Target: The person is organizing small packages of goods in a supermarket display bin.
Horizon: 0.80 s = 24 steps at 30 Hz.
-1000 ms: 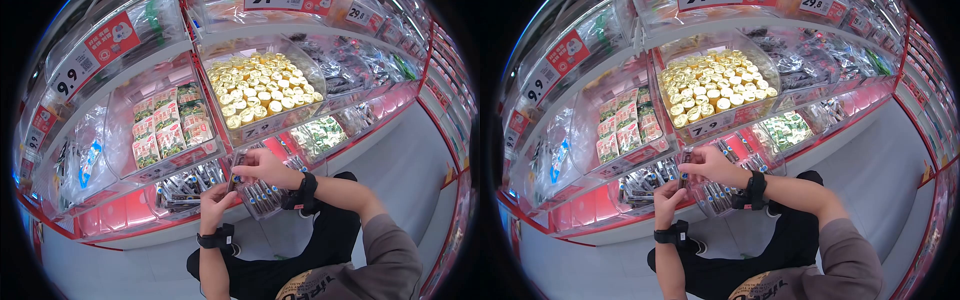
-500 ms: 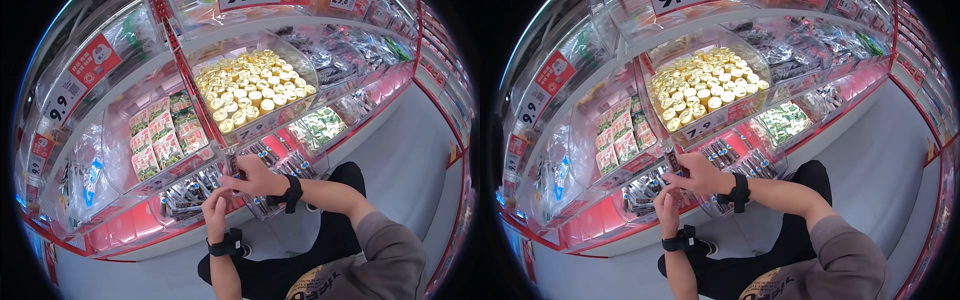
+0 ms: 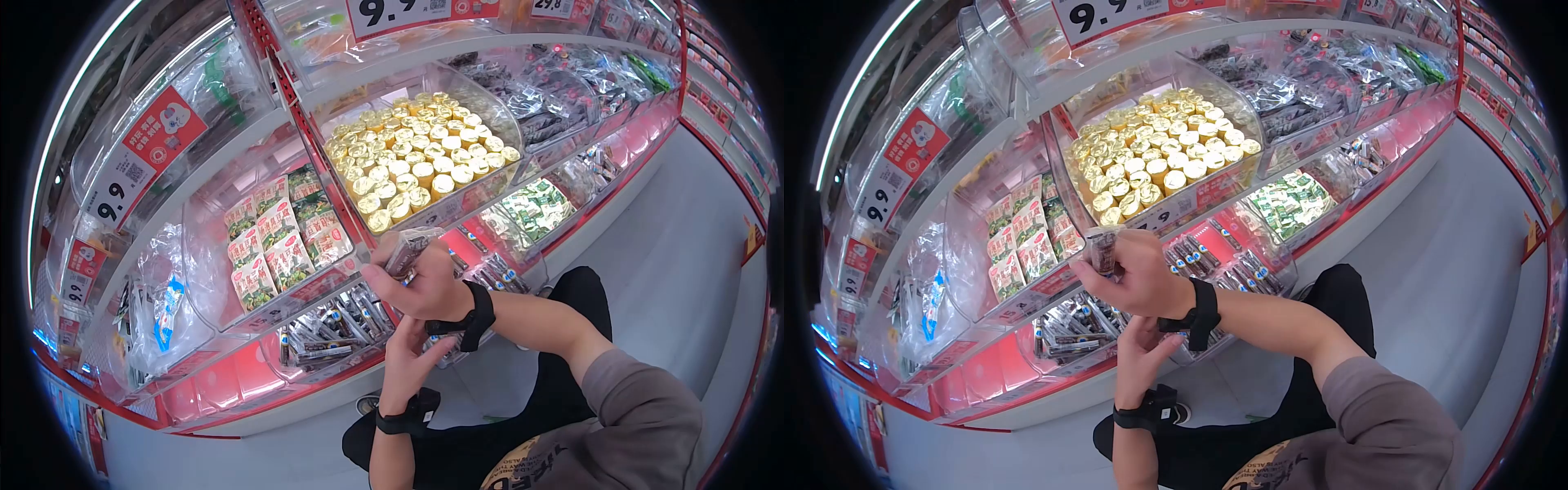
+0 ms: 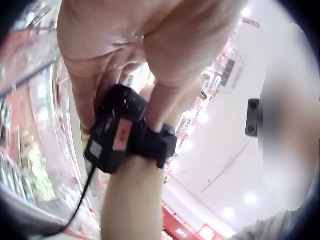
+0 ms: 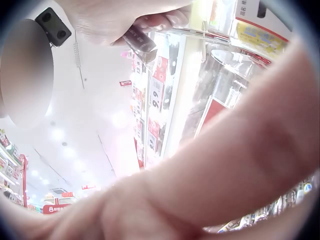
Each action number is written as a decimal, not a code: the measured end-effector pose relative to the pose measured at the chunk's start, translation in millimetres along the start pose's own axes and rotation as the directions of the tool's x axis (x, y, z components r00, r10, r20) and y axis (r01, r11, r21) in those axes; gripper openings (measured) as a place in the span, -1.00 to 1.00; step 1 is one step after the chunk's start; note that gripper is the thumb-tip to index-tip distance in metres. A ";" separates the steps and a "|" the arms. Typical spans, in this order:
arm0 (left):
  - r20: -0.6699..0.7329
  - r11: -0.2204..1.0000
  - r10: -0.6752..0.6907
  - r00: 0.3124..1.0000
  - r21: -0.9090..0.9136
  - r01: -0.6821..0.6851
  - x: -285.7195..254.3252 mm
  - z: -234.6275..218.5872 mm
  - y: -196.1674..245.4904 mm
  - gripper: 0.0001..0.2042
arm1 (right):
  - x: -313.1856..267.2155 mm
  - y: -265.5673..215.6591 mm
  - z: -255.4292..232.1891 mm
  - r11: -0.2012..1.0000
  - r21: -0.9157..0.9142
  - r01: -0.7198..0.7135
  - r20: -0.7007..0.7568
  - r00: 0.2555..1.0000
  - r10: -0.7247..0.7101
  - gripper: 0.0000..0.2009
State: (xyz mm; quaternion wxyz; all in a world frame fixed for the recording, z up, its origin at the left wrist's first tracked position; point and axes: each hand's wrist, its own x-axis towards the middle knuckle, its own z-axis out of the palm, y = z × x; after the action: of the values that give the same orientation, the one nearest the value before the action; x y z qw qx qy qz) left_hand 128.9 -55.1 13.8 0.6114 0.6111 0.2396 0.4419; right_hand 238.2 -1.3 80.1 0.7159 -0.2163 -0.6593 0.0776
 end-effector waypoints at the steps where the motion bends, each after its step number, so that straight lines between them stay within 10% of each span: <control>1: -0.003 0.993 -0.050 0.999 -0.105 0.049 0.5 2.0 0.6 -0.54 | 3.1 -2.8 2.9 1.000 0.010 0.004 -0.028 1.000 -0.004 -0.95; 17: -0.148 0.998 -0.061 0.987 -0.012 0.059 -6.5 14.6 0.6 -0.67 | 14.4 -1.7 3.4 0.991 -0.134 0.006 0.067 0.998 0.003 -0.78; 20: -0.151 1.000 -0.014 0.988 0.024 0.018 -9.4 14.4 -0.4 -0.66 | 18.1 -14.1 6.7 0.897 0.164 -0.410 0.031 0.911 0.411 -0.74; 24: -0.148 0.995 0.026 0.989 0.099 -0.011 -9.2 17.7 0.0 -0.66 | 28.3 -12.7 8.4 0.685 0.402 -0.608 0.064 0.765 0.641 -0.71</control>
State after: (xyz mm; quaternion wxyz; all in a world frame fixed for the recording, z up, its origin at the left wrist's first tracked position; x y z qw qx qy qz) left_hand 139.1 -72.2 13.9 0.5571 0.6076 0.3005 0.4798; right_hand 231.2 0.2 111.4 0.7011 -0.2801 -0.4859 0.4404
